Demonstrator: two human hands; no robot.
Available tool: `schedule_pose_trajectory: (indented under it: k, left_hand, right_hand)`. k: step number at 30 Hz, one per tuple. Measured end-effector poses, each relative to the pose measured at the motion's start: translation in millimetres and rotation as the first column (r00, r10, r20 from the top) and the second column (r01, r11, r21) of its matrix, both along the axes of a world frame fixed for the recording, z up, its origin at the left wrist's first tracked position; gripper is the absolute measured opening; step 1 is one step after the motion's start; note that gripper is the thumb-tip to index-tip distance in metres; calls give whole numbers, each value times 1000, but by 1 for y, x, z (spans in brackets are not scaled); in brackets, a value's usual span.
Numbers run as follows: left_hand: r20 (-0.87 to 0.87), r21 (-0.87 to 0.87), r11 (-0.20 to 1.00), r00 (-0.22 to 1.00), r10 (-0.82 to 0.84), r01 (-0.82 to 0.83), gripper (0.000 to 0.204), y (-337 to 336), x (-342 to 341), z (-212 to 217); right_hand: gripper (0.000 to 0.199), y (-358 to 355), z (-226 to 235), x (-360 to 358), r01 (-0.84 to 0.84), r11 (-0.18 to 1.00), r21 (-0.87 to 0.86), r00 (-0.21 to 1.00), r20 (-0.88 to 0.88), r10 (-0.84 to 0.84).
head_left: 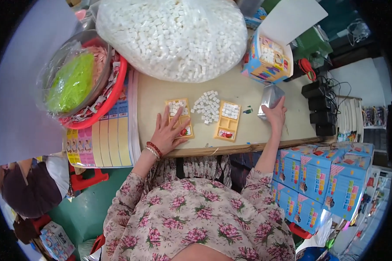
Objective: Manually packaging small toy blocks into plastic trays, sealing them in bags, and placing them into retail cardboard boxes.
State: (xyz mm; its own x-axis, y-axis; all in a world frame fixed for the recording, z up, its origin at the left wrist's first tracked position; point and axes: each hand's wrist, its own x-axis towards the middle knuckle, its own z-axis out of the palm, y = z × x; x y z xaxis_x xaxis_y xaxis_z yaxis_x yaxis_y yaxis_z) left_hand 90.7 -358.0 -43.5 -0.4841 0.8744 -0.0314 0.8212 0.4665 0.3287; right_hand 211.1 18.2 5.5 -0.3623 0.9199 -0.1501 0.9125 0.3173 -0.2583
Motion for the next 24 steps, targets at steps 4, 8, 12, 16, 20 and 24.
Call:
schedule_pose_trajectory:
  k: [4, 8, 12, 16, 20, 24]
  left_hand:
    - [35, -5, 998, 997, 66, -66, 70, 14, 11, 21]
    - [151, 450, 892, 988, -33, -39, 63, 55, 32, 24]
    - [682, 587, 779, 653, -330, -218, 59, 145, 59, 41]
    - [948, 265, 882, 271, -165, -389, 85, 265, 65, 8]
    - [895, -62, 913, 382, 229, -402, 91, 318, 51, -2]
    - [995, -84, 939, 30, 99, -333, 92, 299, 54, 10]
  right_hand:
    - [112, 2, 3, 3, -13, 1000, -10, 1000, 24, 13]
    - [102, 23, -7, 27, -181, 982, -47, 968, -187, 169]
    - [74, 68, -23, 50, -51, 884, -464, 752, -601, -272]
    - [57, 75, -42, 54, -152, 752, -642, 677, -622, -394]
    - [42, 26, -40, 36, -212, 961, -180, 842, -532, 86]
    - [38, -4, -37, 64, -226, 877, -424, 647, -738, -190]
